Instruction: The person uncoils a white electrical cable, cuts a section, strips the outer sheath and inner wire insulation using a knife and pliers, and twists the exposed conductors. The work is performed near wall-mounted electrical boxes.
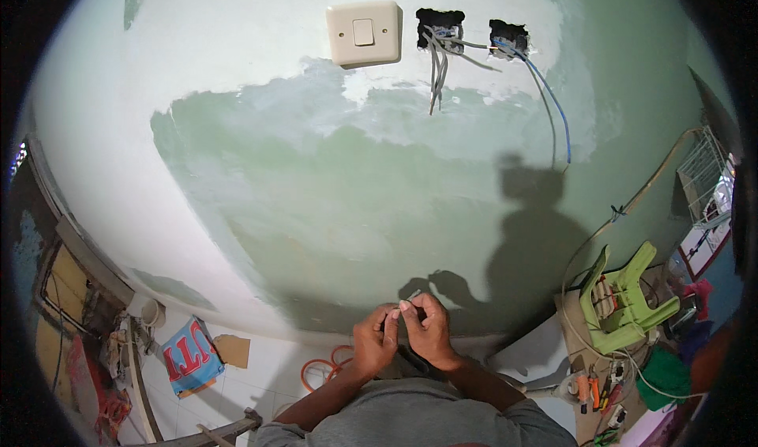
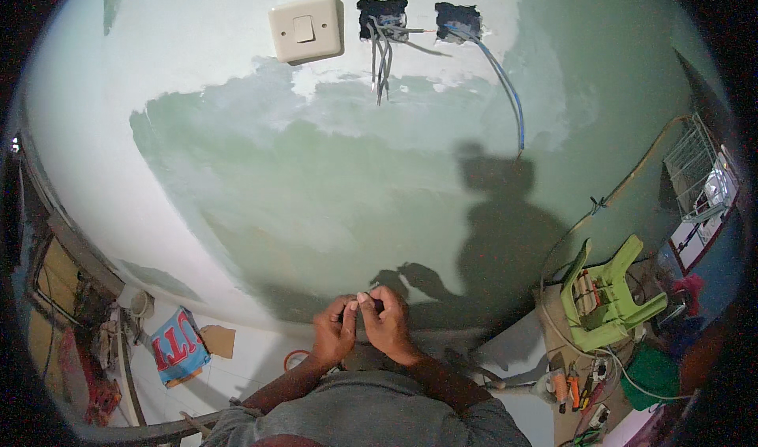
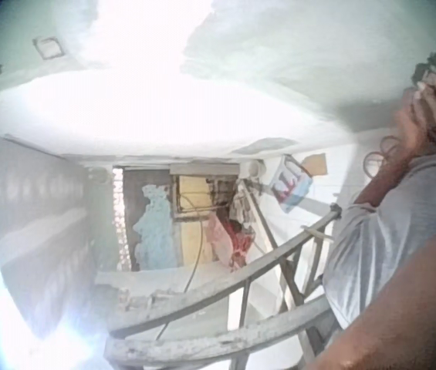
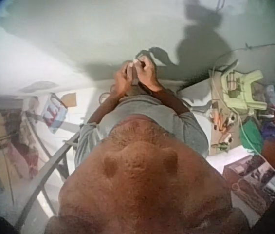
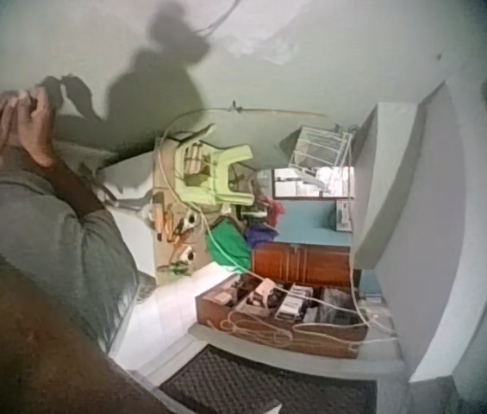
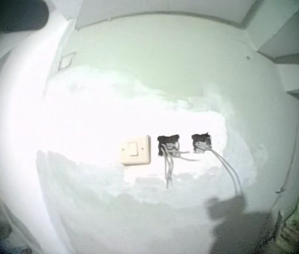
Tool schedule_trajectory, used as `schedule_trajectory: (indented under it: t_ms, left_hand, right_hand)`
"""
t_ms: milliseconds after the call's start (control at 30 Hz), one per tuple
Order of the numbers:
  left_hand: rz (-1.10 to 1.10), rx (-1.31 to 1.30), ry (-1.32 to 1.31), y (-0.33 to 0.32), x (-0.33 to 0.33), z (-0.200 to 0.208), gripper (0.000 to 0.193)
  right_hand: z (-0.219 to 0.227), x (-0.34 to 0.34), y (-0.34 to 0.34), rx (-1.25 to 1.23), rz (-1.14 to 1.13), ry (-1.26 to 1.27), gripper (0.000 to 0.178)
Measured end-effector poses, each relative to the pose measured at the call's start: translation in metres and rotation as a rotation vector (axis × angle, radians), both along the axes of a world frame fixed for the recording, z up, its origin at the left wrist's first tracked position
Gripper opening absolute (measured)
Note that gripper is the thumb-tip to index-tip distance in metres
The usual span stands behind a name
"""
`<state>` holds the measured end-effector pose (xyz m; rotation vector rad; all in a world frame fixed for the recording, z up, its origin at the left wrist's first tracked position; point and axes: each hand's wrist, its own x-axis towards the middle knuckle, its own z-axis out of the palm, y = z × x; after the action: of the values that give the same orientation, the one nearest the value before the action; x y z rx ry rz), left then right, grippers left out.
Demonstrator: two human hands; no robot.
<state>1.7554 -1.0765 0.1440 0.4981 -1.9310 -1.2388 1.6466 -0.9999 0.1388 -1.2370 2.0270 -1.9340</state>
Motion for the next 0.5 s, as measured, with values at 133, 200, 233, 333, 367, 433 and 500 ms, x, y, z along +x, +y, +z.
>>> schedule_trajectory:
  t_ms: [133,200,233,333,367,433,500]
  left_hand:
    - [0.020,-0.002,0.150,-0.004,-0.012,0.002,0.023]
    - [0.034,-0.067,0.011,-0.016,-0.011,-0.012,0.025]
    - [0.033,0.002,0.019,-0.019,-0.011,-0.016,0.026]
    - [0.057,-0.024,-0.011,-0.022,-0.014,0.003,0.030]
    - [0.024,0.063,0.029,-0.020,-0.010,0.004,0.031]
    - [-0.034,0.247,0.144,-0.025,-0.009,0.006,0.031]
    - [-0.082,0.449,0.285,-0.031,-0.010,0.006,0.030]
  right_hand:
    - [0.017,0.000,-0.001,-0.040,-0.004,0.222,0.017]
    - [0.007,-0.009,-0.003,-0.038,0.023,0.359,0.016]
    - [0.006,-0.012,-0.004,-0.003,0.091,0.424,0.018]
    - [0.010,-0.018,0.003,0.132,0.184,0.397,0.017]
    - [0.017,-0.018,0.005,0.111,0.212,0.441,0.017]
    - [0.025,-0.013,0.013,0.135,0.253,0.365,0.015]
    - [0.020,-0.008,0.021,0.120,0.269,0.382,0.012]
